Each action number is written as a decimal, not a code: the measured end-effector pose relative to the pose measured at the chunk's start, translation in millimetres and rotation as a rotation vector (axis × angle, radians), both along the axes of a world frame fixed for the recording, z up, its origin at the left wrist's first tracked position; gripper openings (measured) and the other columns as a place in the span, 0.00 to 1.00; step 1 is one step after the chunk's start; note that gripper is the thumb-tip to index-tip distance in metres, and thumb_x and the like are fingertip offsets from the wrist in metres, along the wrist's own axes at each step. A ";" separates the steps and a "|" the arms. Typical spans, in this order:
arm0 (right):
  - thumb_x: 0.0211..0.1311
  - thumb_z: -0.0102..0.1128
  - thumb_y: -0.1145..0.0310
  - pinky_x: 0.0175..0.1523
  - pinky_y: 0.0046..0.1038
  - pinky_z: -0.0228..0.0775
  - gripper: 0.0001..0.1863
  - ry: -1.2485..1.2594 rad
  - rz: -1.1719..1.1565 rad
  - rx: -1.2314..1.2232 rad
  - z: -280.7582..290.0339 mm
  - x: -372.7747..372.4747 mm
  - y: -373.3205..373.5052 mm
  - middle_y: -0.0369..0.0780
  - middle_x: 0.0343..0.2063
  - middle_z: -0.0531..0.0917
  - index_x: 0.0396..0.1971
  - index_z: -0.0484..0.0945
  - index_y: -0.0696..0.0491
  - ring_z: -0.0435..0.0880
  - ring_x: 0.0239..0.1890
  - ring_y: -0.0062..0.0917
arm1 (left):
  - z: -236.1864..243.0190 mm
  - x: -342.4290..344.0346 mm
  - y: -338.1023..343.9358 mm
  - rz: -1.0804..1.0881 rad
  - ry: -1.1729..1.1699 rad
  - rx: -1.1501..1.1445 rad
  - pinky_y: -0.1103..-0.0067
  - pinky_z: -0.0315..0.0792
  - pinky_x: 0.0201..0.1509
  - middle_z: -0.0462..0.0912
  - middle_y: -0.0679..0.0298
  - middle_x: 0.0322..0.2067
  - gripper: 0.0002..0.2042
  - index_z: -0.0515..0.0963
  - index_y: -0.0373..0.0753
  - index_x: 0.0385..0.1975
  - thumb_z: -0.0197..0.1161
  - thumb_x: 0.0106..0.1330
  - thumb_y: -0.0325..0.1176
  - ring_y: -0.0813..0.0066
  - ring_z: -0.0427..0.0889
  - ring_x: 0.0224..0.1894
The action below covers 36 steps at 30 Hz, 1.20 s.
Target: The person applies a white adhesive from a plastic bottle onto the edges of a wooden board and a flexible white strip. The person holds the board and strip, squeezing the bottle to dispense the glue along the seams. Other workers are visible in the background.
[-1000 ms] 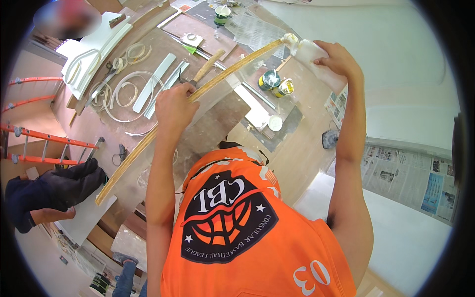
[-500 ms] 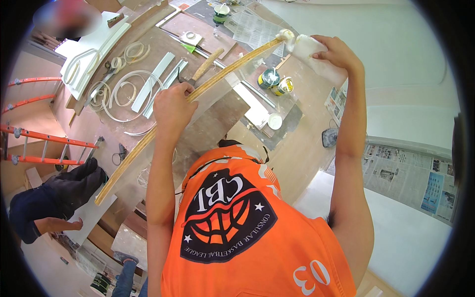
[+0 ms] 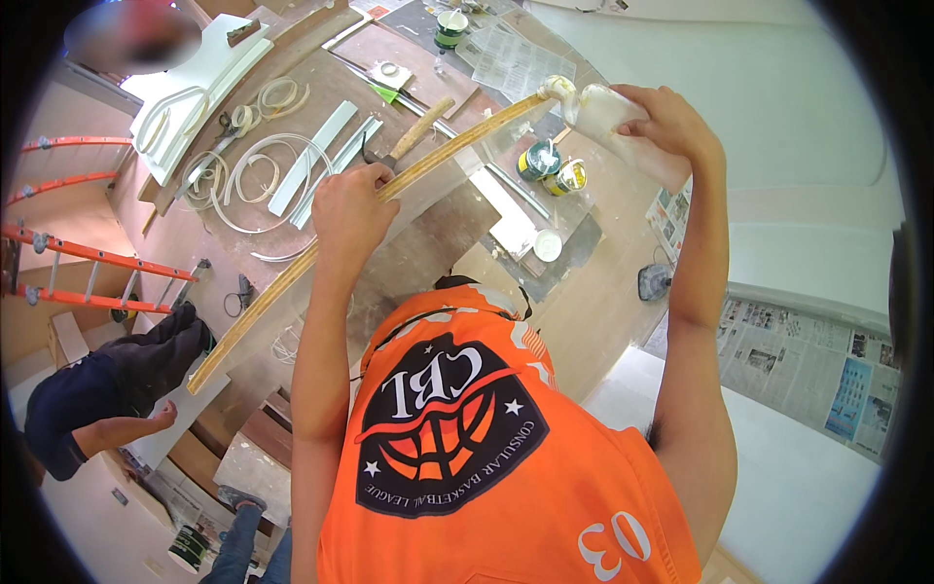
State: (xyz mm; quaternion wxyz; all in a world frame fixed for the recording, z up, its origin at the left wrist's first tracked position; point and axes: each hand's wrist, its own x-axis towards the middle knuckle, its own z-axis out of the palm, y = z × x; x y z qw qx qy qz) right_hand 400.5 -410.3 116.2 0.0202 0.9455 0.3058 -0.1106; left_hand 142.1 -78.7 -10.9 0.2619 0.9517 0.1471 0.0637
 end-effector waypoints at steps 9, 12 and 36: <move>0.54 0.75 0.65 0.50 0.43 0.76 0.30 -0.007 -0.031 -0.043 3.9 3.0 -0.2 0.48 0.40 0.88 0.61 0.80 0.44 0.86 0.43 0.45 | -3.4 -1.4 -1.6 0.012 -0.012 -0.017 0.66 0.75 0.52 0.89 0.60 0.35 0.14 0.88 0.43 0.38 0.70 0.48 0.32 0.57 0.87 0.38; 0.54 0.75 0.65 0.50 0.43 0.76 0.31 -0.030 -0.055 -0.056 0.9 15.2 -9.2 0.49 0.39 0.88 0.61 0.80 0.44 0.86 0.43 0.45 | 1.6 -1.0 -1.7 0.011 0.025 -0.012 0.66 0.75 0.51 0.90 0.60 0.35 0.14 0.88 0.43 0.38 0.71 0.48 0.32 0.57 0.87 0.38; 0.56 0.75 0.62 0.49 0.43 0.76 0.31 -0.079 -0.062 -0.053 -5.4 15.7 5.2 0.50 0.40 0.87 0.62 0.79 0.44 0.85 0.44 0.47 | 4.8 2.9 5.1 0.040 0.011 -0.040 0.66 0.75 0.51 0.89 0.61 0.34 0.15 0.88 0.43 0.37 0.72 0.47 0.33 0.58 0.87 0.38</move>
